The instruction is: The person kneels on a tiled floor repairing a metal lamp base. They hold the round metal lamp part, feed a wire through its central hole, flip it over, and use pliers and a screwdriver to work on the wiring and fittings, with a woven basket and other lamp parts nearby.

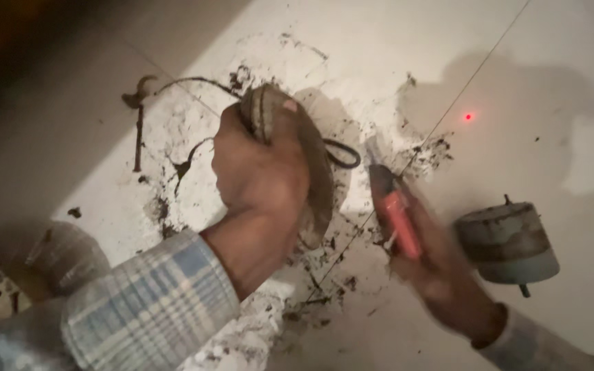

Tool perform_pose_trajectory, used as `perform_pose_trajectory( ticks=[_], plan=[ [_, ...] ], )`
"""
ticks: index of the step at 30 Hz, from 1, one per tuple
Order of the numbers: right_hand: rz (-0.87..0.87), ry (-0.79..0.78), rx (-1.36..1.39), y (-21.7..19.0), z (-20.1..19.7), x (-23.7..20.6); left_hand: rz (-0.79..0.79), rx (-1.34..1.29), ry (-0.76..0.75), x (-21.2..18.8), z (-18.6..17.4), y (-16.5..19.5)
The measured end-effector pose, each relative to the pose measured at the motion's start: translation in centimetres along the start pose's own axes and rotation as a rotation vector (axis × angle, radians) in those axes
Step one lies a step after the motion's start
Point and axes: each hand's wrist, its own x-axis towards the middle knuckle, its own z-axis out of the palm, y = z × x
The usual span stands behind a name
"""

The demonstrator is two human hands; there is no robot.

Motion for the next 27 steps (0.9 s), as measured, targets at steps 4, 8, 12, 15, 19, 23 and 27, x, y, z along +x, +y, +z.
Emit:
perform_pose_trajectory(
  ticks=[4, 8, 12, 15, 19, 23, 27],
  plan=[
    [0.03, 0.653, 0.032, -2.0, 0.8, 1.4, -0.115, -0.01, -0.097, 0.0, 0.3, -0.5],
    [-0.151, 0.489, 0.464, -0.1, 3.9, 1.8, 0.001, 0.073, -0.027, -0.6, 0.8, -0.2],
    [-0.062, -0.021, 0.039, 3.4, 2.4, -1.1, 0.143, 0.163, 0.061, -0.4, 0.6, 0.2],
    [-0.023, -0.122, 0.029, 3.2, -0.4, -1.1, -0.013, 0.064, -0.048, -0.6, 0.5, 0.4],
    [-0.01, 0.382, 0.108, -1.4, -1.8, 1.4, -0.154, -0.068, -0.195, -1.1, 0.8, 0.3],
    [-0.094, 0.685, 0.251, -3.1, 2.3, 2.3, 0.112, -0.009, 0.003, -1.4, 1.0, 0.3],
    [-0.058, 0.139, 0.109, 0.5, 3.8, -0.6, 0.177, 0.061, -0.02, -1.2, 1.0, 0.1]
  ],
)
